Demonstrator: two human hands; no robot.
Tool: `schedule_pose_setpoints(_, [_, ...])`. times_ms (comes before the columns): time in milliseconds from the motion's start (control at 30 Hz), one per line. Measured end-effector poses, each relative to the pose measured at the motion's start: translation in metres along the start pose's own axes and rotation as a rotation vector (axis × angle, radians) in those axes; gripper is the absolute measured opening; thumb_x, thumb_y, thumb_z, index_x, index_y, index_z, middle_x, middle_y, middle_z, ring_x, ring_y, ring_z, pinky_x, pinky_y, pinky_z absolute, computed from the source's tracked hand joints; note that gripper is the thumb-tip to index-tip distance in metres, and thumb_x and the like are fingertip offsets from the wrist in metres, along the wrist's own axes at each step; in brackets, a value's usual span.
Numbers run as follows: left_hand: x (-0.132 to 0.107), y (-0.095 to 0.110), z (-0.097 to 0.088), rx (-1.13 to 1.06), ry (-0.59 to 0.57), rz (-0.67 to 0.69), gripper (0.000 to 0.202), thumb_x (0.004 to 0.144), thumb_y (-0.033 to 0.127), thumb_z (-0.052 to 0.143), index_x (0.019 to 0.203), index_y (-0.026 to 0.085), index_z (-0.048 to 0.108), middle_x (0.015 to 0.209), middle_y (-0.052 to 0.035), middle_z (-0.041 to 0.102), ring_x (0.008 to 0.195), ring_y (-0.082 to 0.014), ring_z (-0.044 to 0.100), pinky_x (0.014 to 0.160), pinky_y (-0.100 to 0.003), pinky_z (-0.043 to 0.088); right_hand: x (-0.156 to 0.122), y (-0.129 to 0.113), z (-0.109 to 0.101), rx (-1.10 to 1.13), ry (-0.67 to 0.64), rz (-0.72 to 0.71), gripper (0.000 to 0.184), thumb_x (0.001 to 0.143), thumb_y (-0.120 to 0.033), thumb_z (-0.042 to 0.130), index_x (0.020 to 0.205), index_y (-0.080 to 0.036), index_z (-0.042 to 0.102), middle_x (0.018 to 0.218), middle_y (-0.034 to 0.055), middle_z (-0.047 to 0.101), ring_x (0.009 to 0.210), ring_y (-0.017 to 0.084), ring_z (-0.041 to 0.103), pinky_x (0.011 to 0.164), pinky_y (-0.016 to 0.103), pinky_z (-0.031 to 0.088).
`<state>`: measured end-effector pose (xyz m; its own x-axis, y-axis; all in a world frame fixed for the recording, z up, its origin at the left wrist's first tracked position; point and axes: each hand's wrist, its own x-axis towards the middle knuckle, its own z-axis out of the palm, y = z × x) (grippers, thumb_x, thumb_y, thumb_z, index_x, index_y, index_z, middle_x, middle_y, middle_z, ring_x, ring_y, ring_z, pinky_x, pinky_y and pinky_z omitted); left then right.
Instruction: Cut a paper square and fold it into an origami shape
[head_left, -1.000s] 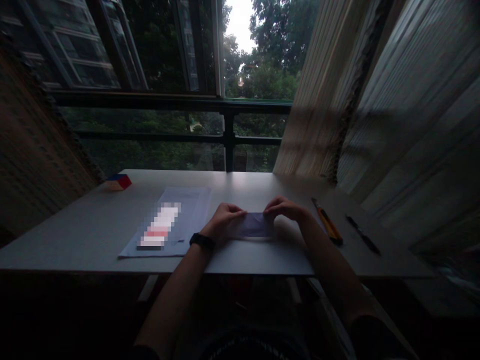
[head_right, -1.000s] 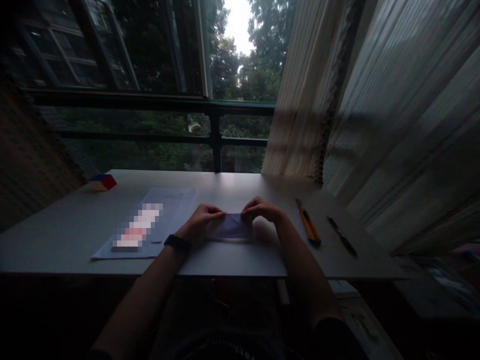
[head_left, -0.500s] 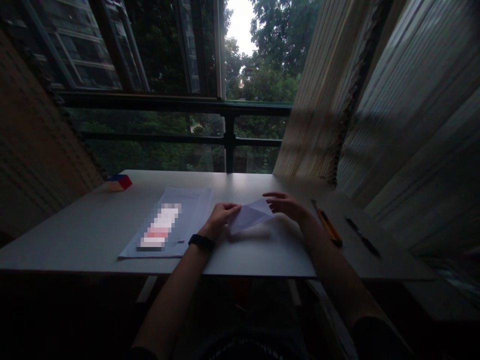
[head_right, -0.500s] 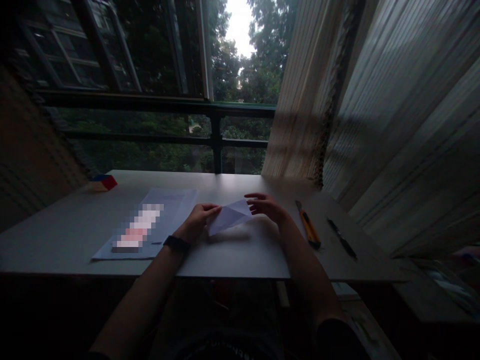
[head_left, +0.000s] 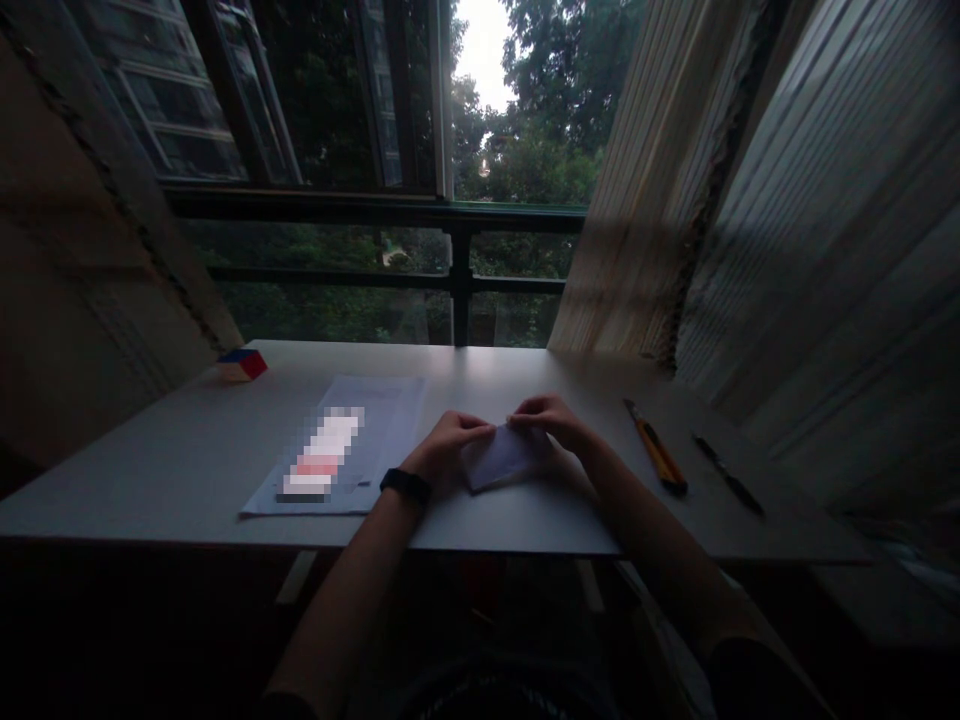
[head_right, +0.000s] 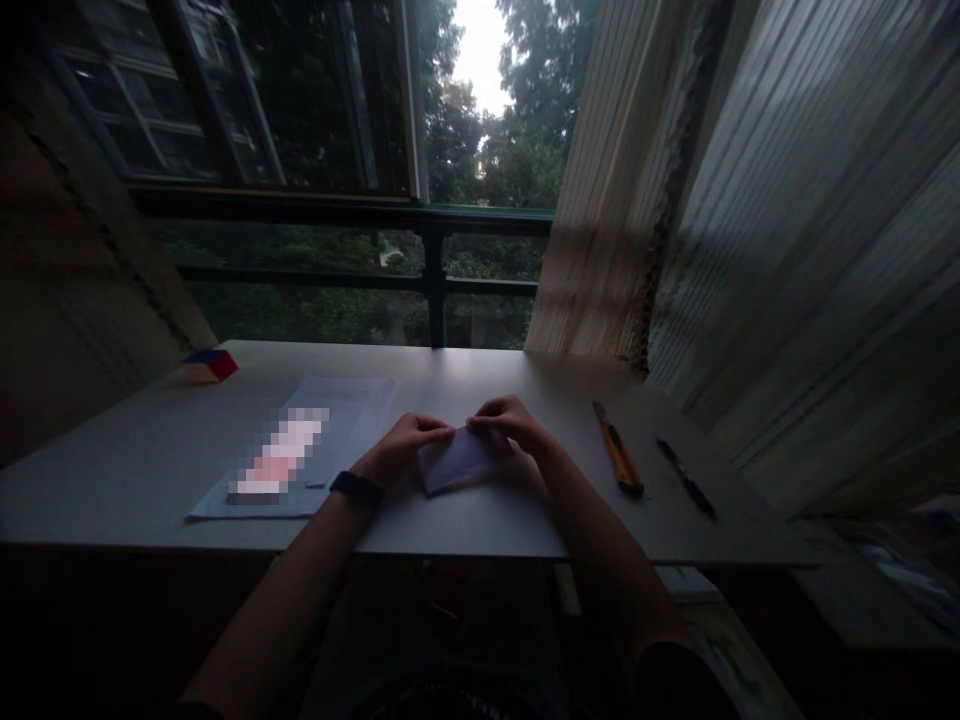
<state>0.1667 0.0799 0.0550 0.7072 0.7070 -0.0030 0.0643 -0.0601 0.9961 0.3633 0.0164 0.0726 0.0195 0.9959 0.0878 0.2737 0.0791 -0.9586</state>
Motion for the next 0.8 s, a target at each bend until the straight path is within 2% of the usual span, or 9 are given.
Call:
schedule_pose_setpoints(100, [0.001, -0.002, 0.0, 0.027, -0.036, 0.013, 0.033, 0.062, 0.04, 0.069, 0.076, 0.01, 0.07, 0.065, -0.0053, 0.065, 0.059, -0.0131, 0.053, 0.056, -0.024, 0.035, 0.0, -0.001, 0.002, -0.03, -0.027, 0.019, 0.033, 0.052, -0.042, 0.073, 0.065, -0.012, 0.068, 0.056, 0.0016, 0.06, 0.054, 0.011, 0.049, 0.052, 0.024, 0.034])
schedule_pose_setpoints(333, [-0.003, 0.004, 0.001, 0.042, -0.038, 0.007, 0.031, 0.063, 0.038, 0.067, 0.073, 0.009, 0.07, 0.062, -0.0051, 0.063, 0.057, -0.0126, 0.052, 0.054, -0.023, 0.035, 0.0, -0.003, -0.001, -0.011, -0.039, 0.036, 0.032, 0.051, -0.041, 0.074, 0.062, -0.012, 0.066, 0.055, 0.0013, 0.059, 0.053, 0.011, 0.049, 0.052, 0.024, 0.034])
schedule_pose_setpoints(467, [-0.005, 0.006, 0.001, -0.01, -0.06, -0.048, 0.031, 0.062, 0.038, 0.069, 0.075, 0.009, 0.069, 0.062, -0.0053, 0.062, 0.055, -0.0123, 0.054, 0.052, -0.023, 0.039, -0.002, -0.004, -0.014, -0.007, -0.028, 0.032, 0.03, 0.052, -0.039, 0.074, 0.062, -0.012, 0.067, 0.058, 0.0026, 0.061, 0.056, 0.012, 0.051, 0.055, 0.025, 0.035])
schedule_pose_setpoints(633, [-0.008, 0.011, 0.002, -0.079, -0.126, -0.127, 0.034, 0.06, 0.038, 0.072, 0.075, 0.009, 0.067, 0.067, -0.0095, 0.066, 0.062, -0.0172, 0.061, 0.061, -0.029, 0.047, -0.009, -0.006, -0.035, 0.036, 0.017, 0.076, 0.027, 0.05, -0.036, 0.074, 0.059, -0.013, 0.066, 0.056, 0.0021, 0.06, 0.055, 0.011, 0.05, 0.055, 0.025, 0.034])
schedule_pose_setpoints(800, [-0.011, 0.014, 0.001, -0.098, -0.15, -0.144, 0.033, 0.06, 0.037, 0.071, 0.076, 0.009, 0.067, 0.078, -0.014, 0.068, 0.069, -0.0205, 0.064, 0.062, -0.03, 0.049, -0.015, -0.002, -0.055, 0.082, 0.112, 0.123, 0.026, 0.047, -0.035, 0.075, 0.057, -0.013, 0.064, 0.054, 0.0009, 0.056, 0.054, 0.011, 0.048, 0.053, 0.026, 0.032])
